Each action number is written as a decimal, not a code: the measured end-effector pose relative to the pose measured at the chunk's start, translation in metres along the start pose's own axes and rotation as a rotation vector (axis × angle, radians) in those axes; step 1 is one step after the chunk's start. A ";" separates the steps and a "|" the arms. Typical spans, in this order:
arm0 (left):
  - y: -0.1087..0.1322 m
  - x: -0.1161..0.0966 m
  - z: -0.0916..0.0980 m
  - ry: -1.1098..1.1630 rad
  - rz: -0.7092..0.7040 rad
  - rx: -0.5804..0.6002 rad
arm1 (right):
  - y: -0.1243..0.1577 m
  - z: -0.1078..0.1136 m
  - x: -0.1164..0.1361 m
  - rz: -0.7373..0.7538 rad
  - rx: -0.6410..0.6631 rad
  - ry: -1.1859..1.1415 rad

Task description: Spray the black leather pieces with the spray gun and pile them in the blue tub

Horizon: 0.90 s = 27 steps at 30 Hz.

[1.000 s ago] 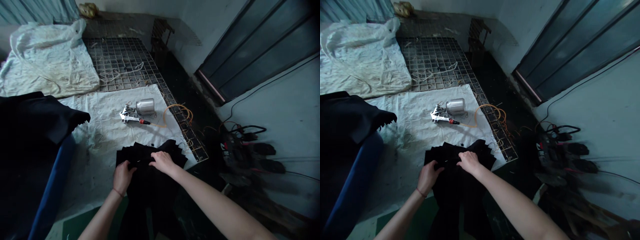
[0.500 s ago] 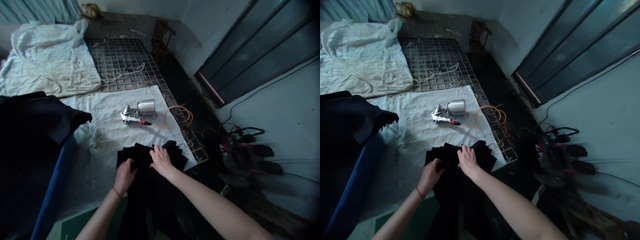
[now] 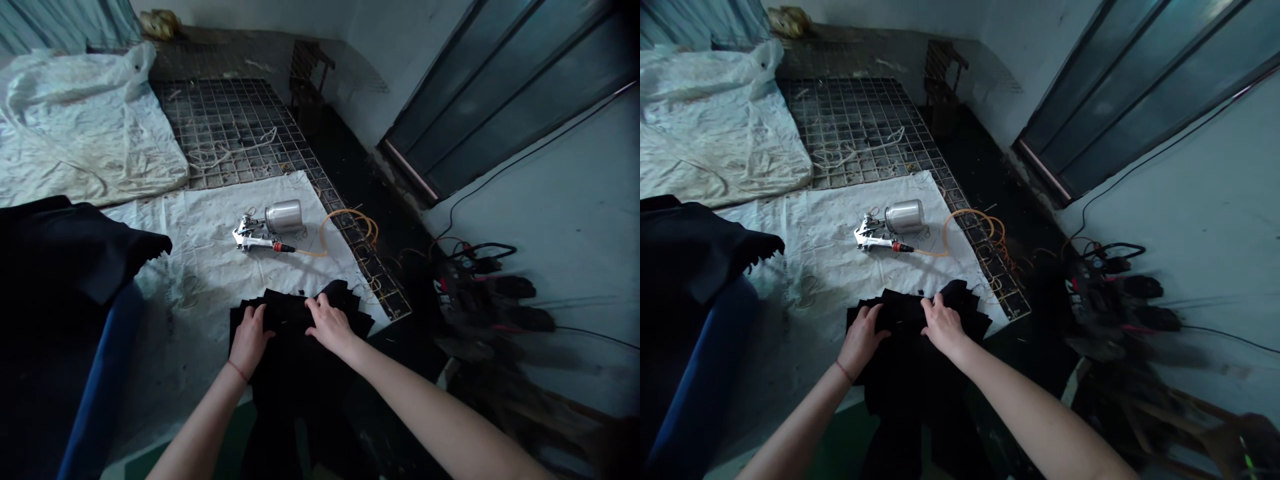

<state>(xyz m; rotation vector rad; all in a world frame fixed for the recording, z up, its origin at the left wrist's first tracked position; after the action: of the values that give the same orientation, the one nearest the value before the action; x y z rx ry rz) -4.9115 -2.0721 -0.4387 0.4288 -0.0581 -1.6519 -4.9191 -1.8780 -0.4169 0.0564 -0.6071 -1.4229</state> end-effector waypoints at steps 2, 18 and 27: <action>0.002 0.000 0.003 -0.027 0.014 -0.008 | 0.000 0.002 0.001 -0.026 -0.032 0.010; 0.016 0.006 0.001 0.190 0.015 -0.083 | 0.011 0.004 0.001 0.135 -0.180 0.034; 0.046 0.004 -0.044 1.192 0.432 0.207 | -0.098 0.079 0.072 0.358 -0.343 -0.038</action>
<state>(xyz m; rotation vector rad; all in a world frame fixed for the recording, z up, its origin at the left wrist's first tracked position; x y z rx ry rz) -4.8545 -2.0734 -0.4670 1.3866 0.5326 -0.7752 -5.0398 -1.9375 -0.3625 -0.3365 -0.3734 -1.1626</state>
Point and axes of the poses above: each hand's wrist, its own y-axis away from the middle knuckle, its own z-axis out of the back of the hand, x = y × z, the point moved 5 cm from there along -y, towards the middle knuckle, and after that the axes turned 15 degrees about -y, right-handed, at the moved point
